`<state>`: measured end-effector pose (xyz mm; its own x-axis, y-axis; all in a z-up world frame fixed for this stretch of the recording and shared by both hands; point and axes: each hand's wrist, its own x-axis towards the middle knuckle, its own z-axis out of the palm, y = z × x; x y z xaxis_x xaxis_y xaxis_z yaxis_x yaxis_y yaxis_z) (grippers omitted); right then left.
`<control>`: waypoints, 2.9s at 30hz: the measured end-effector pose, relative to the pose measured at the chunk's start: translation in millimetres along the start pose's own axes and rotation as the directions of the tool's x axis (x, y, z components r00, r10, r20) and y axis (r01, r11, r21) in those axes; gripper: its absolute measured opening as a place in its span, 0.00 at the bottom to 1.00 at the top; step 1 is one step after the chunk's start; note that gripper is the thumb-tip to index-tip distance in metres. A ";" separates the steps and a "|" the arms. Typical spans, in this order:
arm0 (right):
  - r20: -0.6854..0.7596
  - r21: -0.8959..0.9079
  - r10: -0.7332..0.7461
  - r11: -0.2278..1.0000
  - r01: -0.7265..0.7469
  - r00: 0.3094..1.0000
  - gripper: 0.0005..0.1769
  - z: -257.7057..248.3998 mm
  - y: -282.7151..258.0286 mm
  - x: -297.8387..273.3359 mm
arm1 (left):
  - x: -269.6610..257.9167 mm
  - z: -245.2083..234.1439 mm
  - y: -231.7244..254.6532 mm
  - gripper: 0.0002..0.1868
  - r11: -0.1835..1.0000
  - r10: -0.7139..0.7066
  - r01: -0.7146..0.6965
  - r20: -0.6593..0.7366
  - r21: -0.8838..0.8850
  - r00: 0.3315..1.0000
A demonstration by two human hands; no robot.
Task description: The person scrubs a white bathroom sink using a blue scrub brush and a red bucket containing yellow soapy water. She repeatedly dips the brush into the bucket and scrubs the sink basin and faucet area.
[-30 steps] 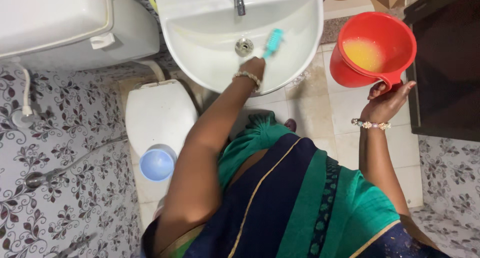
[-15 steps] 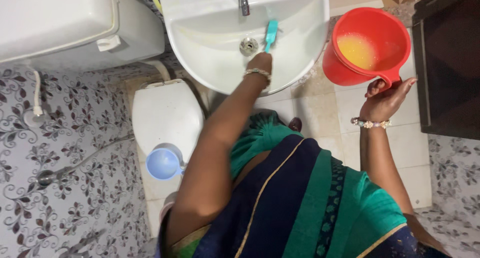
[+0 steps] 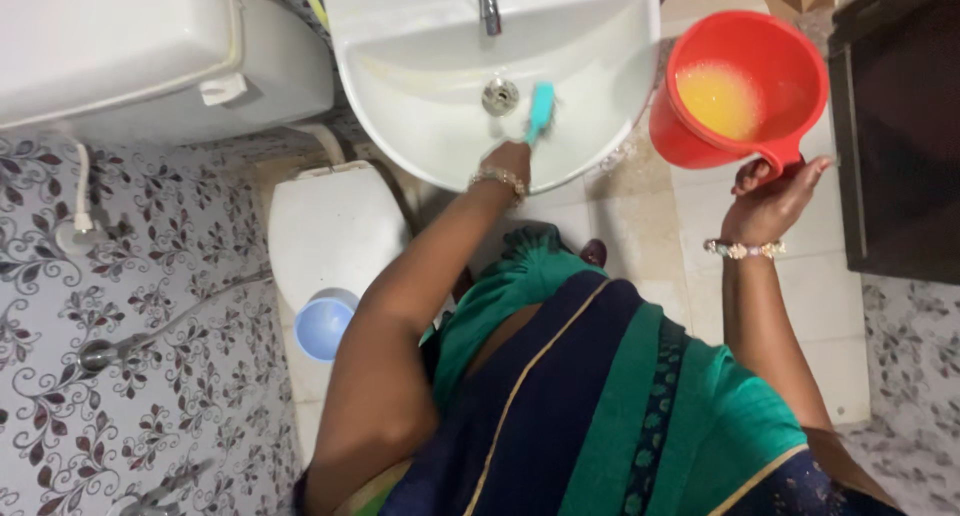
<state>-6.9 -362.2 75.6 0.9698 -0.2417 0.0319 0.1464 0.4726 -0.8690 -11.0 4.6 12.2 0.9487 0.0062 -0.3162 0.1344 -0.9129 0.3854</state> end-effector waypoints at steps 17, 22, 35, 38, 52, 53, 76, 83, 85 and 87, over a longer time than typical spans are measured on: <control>0.033 0.001 0.003 1.000 -0.003 0.999 0.33 13.9 2.3 -11.1 | -62.1 -17.4 -0.6 0.09 0.998 -0.060 0.062 0.152 -0.010 0.987; 0.027 -0.018 -0.015 1.000 0.016 1.000 0.33 19.6 2.4 -9.6 | -30.8 -25.1 -1.5 0.09 0.998 0.005 -0.011 0.096 0.064 0.995; -0.008 -0.004 0.008 1.000 -0.008 1.000 0.35 7.3 1.5 -17.2 | -39.6 -28.5 -18.7 0.08 0.987 0.128 -0.140 0.136 0.079 0.982; -0.015 -0.016 -0.005 1.000 0.005 1.000 0.31 7.2 0.2 -18.0 | -27.3 -3.8 -0.3 0.09 1.000 0.016 -0.017 0.097 0.008 0.995; 0.095 -0.123 0.004 0.992 0.007 0.995 0.31 50.7 39.5 -9.6 | -34.9 -40.5 -18.3 0.10 0.998 -0.058 0.055 0.136 0.028 0.989; 0.097 -0.158 -0.009 0.987 0.024 0.995 0.30 49.1 38.1 -11.1 | -33.0 -34.6 -21.3 0.10 0.995 -0.032 0.018 0.151 0.095 0.988; 0.124 -0.241 -0.025 0.969 0.055 0.992 0.32 46.6 32.8 -15.3 | 48.0 -21.6 -117.2 0.17 0.970 0.045 -0.034 -0.039 0.242 0.998; 0.163 -0.268 -0.050 0.959 0.093 0.985 0.33 43.9 45.7 -13.7 | -32.7 -95.8 -169.3 0.13 0.784 -0.080 0.081 -0.029 0.615 0.996; 0.156 -0.258 -0.034 0.963 0.074 0.987 0.33 42.7 46.0 -12.7 | -25.4 -104.2 -156.4 0.10 0.758 -0.167 0.143 -0.023 0.637 0.986; 0.155 -0.247 -0.031 0.967 0.069 0.987 0.33 45.2 45.6 -9.3 | -5.9 -100.0 -136.9 0.11 0.790 -0.165 0.112 0.033 0.602 0.986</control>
<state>-0.4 -300.1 57.9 0.9833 -0.1216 0.1353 0.1606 0.2308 -0.9597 -6.4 170.3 47.9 0.9035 0.1435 -0.4038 0.0405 -0.9666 -0.2530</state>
